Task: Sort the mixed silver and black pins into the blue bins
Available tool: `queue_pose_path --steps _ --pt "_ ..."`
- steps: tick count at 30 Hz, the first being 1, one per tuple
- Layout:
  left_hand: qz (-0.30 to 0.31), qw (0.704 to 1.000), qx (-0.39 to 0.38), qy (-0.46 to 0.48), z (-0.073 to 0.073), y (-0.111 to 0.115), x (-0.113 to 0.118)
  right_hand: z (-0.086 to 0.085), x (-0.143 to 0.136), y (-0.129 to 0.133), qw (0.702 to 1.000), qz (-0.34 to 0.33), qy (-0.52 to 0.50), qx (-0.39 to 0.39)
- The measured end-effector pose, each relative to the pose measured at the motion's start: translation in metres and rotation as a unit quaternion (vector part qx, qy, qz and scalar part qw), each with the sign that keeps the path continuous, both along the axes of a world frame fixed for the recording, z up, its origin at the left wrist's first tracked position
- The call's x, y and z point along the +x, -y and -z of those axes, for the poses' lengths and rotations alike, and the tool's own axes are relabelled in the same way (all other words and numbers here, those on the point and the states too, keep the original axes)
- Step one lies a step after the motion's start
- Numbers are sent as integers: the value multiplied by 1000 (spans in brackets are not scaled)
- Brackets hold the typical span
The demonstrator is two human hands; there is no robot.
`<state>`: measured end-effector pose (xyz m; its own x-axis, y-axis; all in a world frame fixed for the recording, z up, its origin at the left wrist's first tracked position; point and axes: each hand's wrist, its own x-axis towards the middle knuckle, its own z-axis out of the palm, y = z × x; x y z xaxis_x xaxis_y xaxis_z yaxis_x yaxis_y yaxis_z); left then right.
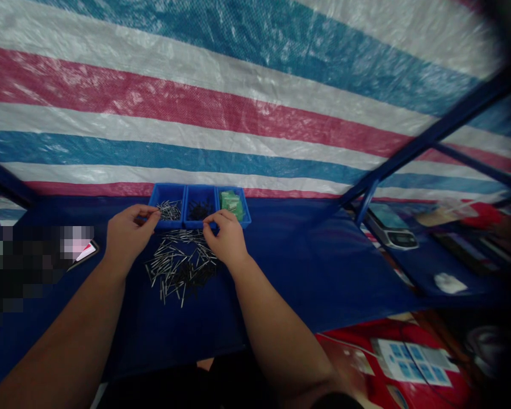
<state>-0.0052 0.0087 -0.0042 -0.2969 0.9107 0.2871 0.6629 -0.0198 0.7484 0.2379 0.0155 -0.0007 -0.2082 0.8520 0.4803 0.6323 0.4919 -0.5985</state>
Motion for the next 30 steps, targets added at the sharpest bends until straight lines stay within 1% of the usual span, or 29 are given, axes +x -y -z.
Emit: queue_pose_path --steps 5,9,13,16,18,20,22,25,28,30 --pt "-22 999 20 27 -1 0 1 -1 1 -1 1000 0 -10 -7" --pt "0 1000 -20 21 0 -1 -1 -2 4 0 1000 -11 -12 -17" --pt "22 1000 -21 7 -3 1 -2 -8 8 3 997 -45 27 -57" --pt "81 996 -19 -21 -7 5 -2 -12 8 5 986 -47 105 -123" --pt "133 989 -20 -54 -9 7 -3 -12 6 6 973 -26 166 -156" --pt "188 977 -36 -89 -10 8 -4 -9 3 6 963 3 208 -171" --pt "240 961 -76 -116 -10 9 -5 -4 1 5 958 23 226 -178" --pt "305 933 -143 -125 -9 9 -6 1 -3 4 954 37 231 -187" --pt "342 913 -183 -122 -6 9 -7 3 -5 5 952 38 237 -191" --pt "352 907 -197 -121 -3 8 -8 4 -6 5 951 37 240 -191"
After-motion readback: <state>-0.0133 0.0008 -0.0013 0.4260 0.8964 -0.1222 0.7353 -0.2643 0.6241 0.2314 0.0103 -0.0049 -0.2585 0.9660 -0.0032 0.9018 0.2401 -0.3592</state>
